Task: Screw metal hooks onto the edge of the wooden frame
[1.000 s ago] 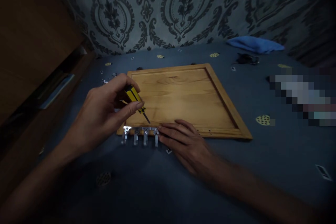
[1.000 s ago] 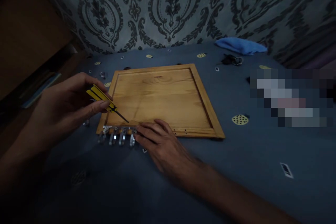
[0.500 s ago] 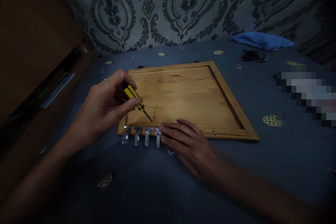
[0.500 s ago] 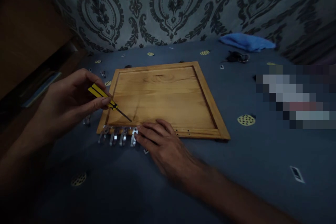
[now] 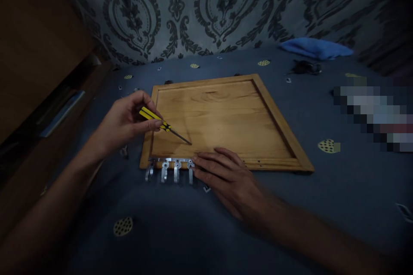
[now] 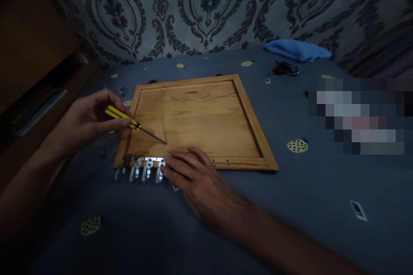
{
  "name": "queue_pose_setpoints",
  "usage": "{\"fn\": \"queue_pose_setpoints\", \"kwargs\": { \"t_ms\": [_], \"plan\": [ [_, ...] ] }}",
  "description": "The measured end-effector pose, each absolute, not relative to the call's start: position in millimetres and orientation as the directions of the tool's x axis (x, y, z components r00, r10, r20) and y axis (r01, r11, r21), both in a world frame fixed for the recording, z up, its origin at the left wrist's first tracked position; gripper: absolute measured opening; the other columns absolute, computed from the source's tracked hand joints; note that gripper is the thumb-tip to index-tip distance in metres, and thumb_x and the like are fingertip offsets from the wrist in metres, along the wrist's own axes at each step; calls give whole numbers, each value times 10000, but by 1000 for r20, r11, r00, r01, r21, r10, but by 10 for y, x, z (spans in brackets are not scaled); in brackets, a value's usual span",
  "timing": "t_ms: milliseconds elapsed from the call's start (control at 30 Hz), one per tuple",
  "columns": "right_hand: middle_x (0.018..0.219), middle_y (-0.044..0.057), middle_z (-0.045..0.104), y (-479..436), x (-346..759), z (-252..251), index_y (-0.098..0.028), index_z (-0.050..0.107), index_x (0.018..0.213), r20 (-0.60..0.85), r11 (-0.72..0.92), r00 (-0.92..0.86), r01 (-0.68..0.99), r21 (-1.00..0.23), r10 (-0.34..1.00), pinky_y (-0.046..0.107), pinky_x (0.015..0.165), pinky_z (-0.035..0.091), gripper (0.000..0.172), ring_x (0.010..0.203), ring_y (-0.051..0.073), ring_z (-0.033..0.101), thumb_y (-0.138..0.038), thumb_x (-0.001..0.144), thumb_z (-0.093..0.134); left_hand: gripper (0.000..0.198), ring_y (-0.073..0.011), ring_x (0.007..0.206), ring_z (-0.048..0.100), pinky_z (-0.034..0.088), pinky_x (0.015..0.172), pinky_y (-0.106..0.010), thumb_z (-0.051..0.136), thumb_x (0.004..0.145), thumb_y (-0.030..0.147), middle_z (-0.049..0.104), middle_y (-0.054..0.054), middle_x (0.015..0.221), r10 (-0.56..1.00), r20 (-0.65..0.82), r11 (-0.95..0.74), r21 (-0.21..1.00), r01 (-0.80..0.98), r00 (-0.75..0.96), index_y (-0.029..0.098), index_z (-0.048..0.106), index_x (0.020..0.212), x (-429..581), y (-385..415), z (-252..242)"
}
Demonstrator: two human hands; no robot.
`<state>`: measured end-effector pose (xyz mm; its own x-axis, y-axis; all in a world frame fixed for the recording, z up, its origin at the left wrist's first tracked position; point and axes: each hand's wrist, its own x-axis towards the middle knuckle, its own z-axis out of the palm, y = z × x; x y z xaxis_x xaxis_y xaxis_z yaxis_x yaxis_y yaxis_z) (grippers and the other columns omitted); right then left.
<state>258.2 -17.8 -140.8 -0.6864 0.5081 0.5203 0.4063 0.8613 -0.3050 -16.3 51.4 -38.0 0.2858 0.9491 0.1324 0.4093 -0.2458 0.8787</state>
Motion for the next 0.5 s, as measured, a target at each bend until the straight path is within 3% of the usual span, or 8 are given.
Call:
{"fn": "queue_pose_setpoints", "kwargs": {
  "t_ms": [167,367,500],
  "plan": [
    [1359,102,705,-163,2599,-1409,-213,666,1318,481,858,-711,408,-312,513,550,1092,489,422,1294,248,620,-80,962,482,208,-161,759,685,528,673,-250,746,784,356,718,-18,827,875,35,-368,698,615,483,182,649,842,-379,693,-590],
    [1359,118,703,-165,2601,-1405,-175,664,1296,483,864,-717,405,-298,502,541,1104,482,383,1302,247,617,-87,982,464,171,-193,884,668,485,763,-292,641,908,367,732,-22,957,810,-32,-502,478,721,586,225,704,979,-391,666,-647],
    [1343,92,715,-169,2588,-1421,-212,661,1298,501,858,-697,416,-301,513,521,1107,476,397,1300,239,619,-91,970,472,214,-245,1055,620,482,886,-354,565,978,377,682,-60,1068,787,-5,-576,354,737,617,216,681,1059,-305,573,-558]
  ]
}}
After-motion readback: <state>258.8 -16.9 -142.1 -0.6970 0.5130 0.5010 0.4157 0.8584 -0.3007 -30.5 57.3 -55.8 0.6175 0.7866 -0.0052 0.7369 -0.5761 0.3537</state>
